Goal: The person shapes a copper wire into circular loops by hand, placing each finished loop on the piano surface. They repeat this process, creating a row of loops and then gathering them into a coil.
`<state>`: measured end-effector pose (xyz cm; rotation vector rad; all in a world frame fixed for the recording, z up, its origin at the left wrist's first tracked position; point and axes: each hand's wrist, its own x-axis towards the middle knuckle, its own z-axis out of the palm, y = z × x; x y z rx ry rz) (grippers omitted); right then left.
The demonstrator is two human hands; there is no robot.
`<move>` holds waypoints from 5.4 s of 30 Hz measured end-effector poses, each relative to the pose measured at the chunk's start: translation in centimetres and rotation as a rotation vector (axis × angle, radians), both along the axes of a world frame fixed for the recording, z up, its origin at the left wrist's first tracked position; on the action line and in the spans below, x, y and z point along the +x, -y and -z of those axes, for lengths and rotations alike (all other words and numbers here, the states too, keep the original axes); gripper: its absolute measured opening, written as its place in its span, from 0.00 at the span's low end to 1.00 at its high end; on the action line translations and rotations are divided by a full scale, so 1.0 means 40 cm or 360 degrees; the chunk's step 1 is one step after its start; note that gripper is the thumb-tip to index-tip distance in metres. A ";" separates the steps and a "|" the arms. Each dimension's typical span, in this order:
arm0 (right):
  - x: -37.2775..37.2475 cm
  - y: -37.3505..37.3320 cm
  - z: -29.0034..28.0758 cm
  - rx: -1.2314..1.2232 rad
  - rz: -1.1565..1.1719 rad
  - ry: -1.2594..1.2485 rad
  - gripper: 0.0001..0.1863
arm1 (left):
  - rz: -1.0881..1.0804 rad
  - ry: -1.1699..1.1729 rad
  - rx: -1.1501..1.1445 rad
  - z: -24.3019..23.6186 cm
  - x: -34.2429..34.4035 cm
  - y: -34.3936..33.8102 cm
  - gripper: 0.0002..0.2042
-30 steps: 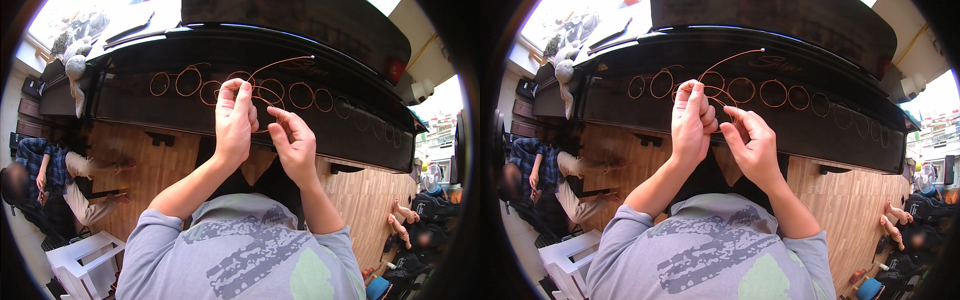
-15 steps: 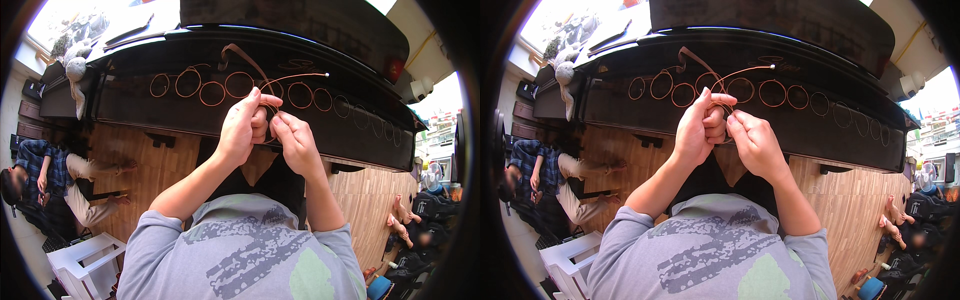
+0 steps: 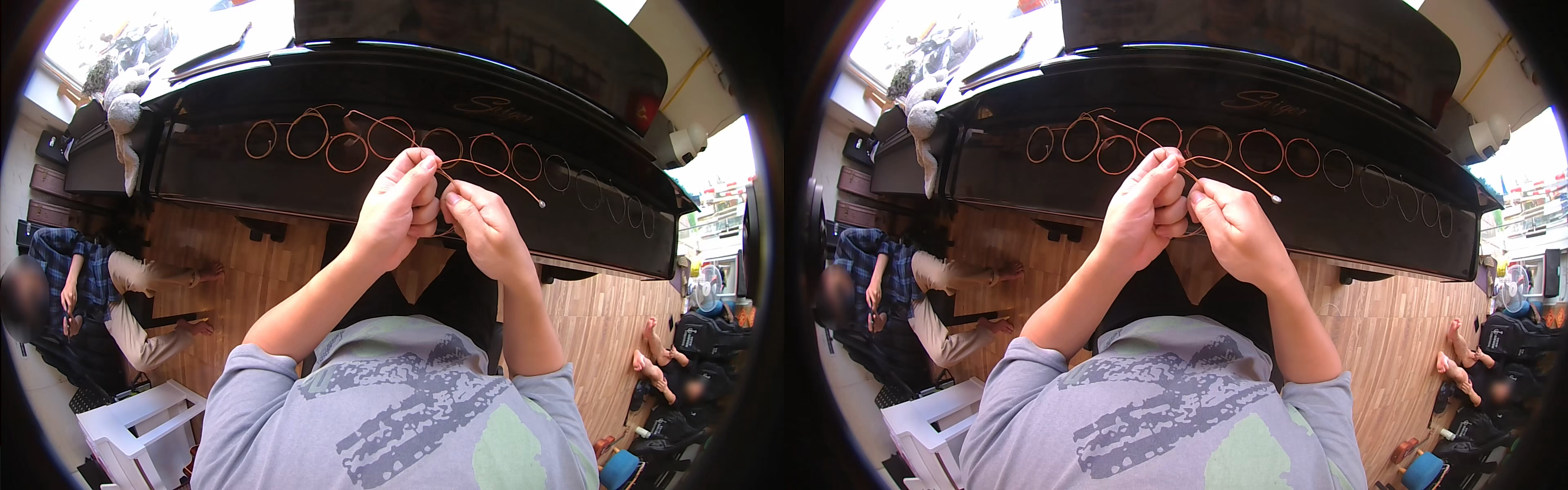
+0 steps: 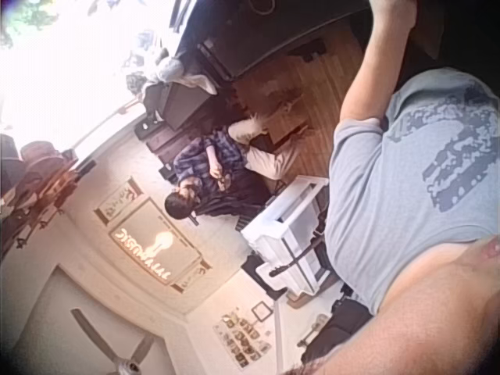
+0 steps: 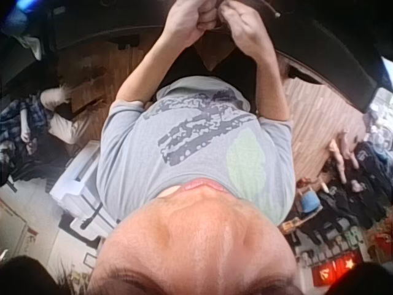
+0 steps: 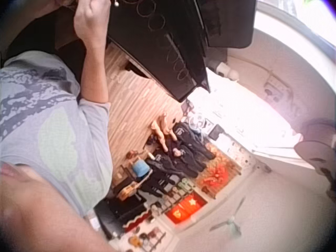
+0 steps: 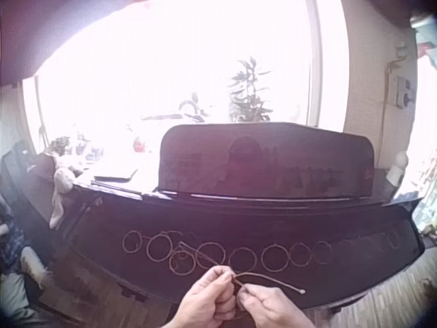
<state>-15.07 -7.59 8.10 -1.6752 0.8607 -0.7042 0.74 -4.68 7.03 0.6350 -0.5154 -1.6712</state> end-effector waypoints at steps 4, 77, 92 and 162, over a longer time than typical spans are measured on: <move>0.009 -0.007 -0.004 0.0039 0.0139 0.0056 0.14 | -0.0168 0.0054 -0.0025 0.000 -0.005 -0.004 0.03; 0.002 -0.008 0.025 -0.0285 0.0426 0.0323 0.09 | -0.0265 0.0075 -0.0197 -0.007 -0.013 -0.006 0.03; 0.013 0.010 0.031 -0.1322 0.0365 -0.0579 0.15 | -0.0323 0.0171 -0.0132 0.007 -0.017 0.000 0.03; -0.026 0.022 0.054 0.0452 -0.0055 0.0859 0.11 | -0.0158 0.0261 -0.0341 0.025 0.044 -0.026 0.07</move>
